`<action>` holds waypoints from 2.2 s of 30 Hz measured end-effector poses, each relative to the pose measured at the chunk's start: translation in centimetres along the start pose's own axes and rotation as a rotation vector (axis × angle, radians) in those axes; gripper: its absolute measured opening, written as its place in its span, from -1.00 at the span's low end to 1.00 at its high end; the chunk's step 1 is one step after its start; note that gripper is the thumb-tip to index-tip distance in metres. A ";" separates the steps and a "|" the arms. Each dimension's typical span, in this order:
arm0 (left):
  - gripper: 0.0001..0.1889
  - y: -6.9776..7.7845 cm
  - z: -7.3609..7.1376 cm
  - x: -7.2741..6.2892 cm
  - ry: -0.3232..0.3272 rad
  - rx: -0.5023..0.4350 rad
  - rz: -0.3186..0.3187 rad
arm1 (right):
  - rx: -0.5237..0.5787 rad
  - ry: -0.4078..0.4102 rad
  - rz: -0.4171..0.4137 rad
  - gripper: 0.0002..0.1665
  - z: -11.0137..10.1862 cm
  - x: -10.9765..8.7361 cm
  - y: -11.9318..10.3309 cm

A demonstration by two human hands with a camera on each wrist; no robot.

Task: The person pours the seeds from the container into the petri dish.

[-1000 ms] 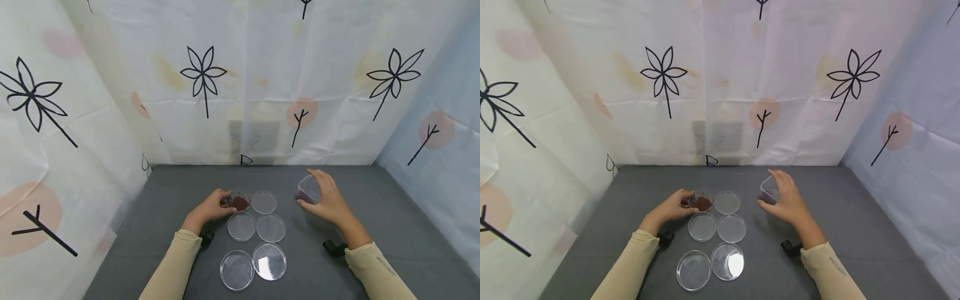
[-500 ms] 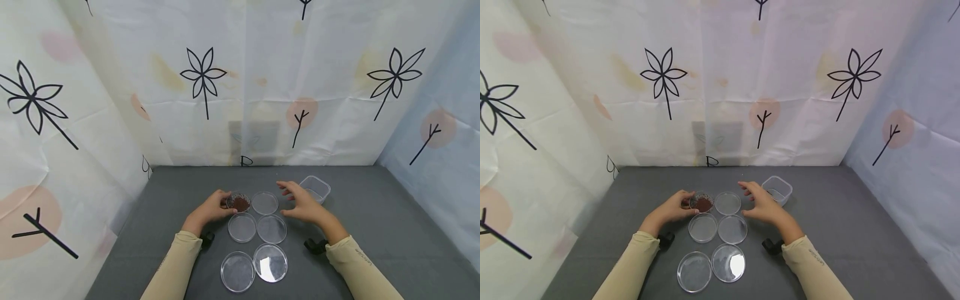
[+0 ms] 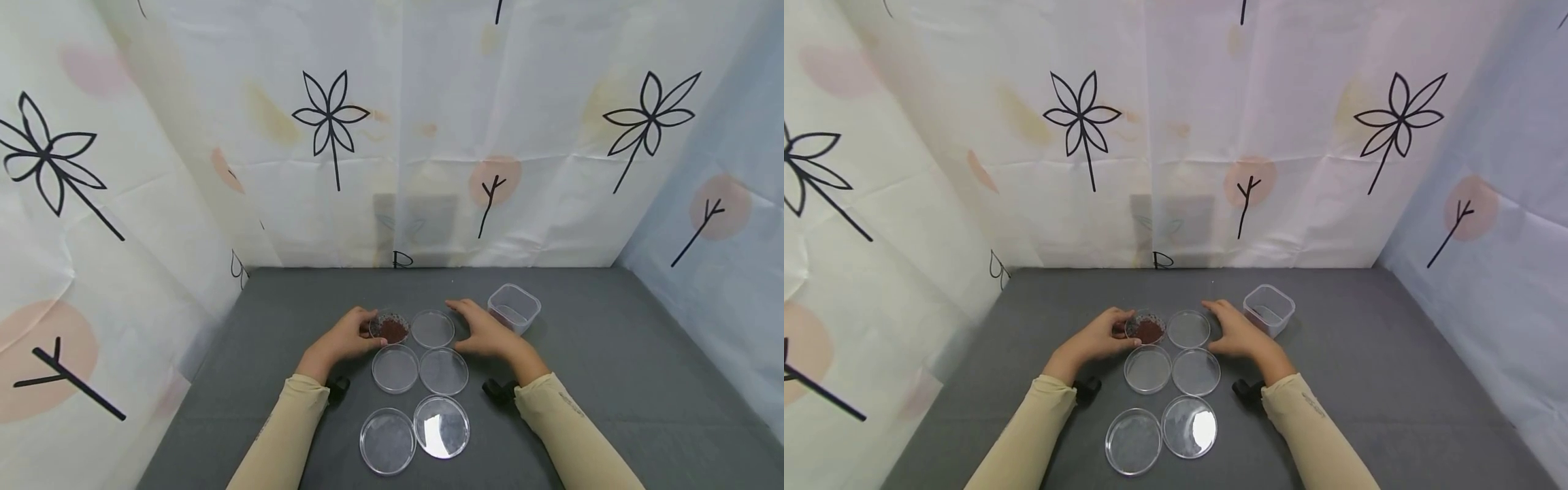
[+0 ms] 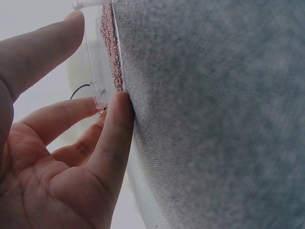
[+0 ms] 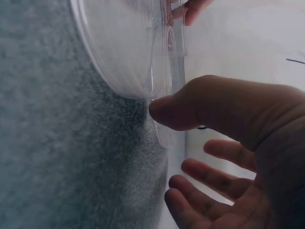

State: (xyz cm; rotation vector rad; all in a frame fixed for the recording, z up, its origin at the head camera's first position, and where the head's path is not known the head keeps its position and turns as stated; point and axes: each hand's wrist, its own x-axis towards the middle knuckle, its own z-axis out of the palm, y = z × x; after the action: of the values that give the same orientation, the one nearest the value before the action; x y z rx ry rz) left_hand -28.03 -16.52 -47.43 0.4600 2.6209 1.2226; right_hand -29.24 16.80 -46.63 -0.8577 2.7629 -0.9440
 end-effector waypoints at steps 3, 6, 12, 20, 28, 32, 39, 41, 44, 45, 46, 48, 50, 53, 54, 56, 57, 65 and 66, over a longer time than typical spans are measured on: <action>-0.19 0.0 0.0 -0.1 0.001 0.001 -0.007 | -0.011 -0.020 0.012 0.05 0.2 0.5 0.3; -0.19 0.0 0.0 -0.1 0.003 -0.001 -0.001 | -0.016 -0.033 0.006 0.03 0.3 1.1 0.6; -0.20 0.2 0.0 -0.1 0.001 0.007 -0.002 | -0.026 -0.067 0.015 0.01 0.2 1.6 1.0; -0.19 0.1 0.0 0.0 0.003 0.020 0.008 | -0.035 -0.111 0.049 -0.05 -0.2 1.8 0.8; -0.19 -0.1 0.1 -0.1 0.000 0.002 -0.014 | -0.015 -0.104 0.027 -0.12 -0.2 1.7 1.1; -0.19 -0.2 0.0 0.0 -0.004 -0.003 -0.019 | -0.013 -0.094 0.007 -0.16 -0.3 1.6 1.1; -0.19 -0.2 -0.1 0.1 -0.008 -0.007 -0.020 | 0.042 -0.100 0.016 -0.13 -0.7 1.5 1.1; -0.19 -0.2 -0.1 0.1 -0.007 -0.008 -0.019 | 0.065 -0.106 0.020 -0.12 -0.8 1.4 1.0; -0.18 -0.1 -0.1 0.1 -0.009 -0.013 -0.011 | 0.103 -0.112 0.033 -0.10 -0.9 1.4 1.1; -0.18 0.0 -0.1 0.1 -0.009 -0.012 -0.009 | 0.114 -0.112 0.037 -0.10 -0.9 1.3 1.1; -0.18 0.1 -0.1 0.1 -0.010 -0.016 -0.009 | 0.133 -0.111 0.044 -0.09 -1.0 1.3 1.1; -0.18 0.1 -0.1 0.1 -0.011 -0.014 -0.011 | 0.170 -0.107 0.058 -0.08 -1.0 1.3 1.0; -0.18 0.1 -0.1 0.1 -0.010 -0.008 -0.013 | 0.202 -0.101 0.063 -0.07 -1.0 1.2 1.0; -0.18 0.1 -0.1 0.1 -0.008 -0.003 -0.017 | 0.250 -0.092 0.067 -0.05 -1.0 1.3 0.8; -0.18 0.1 -0.1 0.1 -0.007 -0.002 -0.016 | 0.263 -0.091 0.069 -0.05 -1.0 1.4 0.7; -0.19 0.0 -0.1 0.2 -0.005 -0.005 -0.013 | 0.285 -0.087 0.074 -0.03 -0.9 1.5 0.6; -0.19 0.0 -0.1 0.2 -0.006 -0.009 -0.011 | 0.302 -0.085 0.077 -0.02 -0.9 1.6 0.5; -0.19 -0.1 0.0 0.3 -0.001 0.006 -0.003 | 0.337 -0.065 0.055 0.00 -0.5 1.9 0.3; -0.18 -0.1 0.0 0.3 -0.001 0.009 0.000 | 0.334 -0.058 0.045 0.00 -0.4 1.9 0.3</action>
State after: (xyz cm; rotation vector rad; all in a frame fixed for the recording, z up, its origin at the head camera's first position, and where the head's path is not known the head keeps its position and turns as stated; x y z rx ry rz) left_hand -28.33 -16.46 -47.54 0.4615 2.6267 1.2106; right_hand -31.12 16.17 -46.27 -0.7501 2.4634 -1.2993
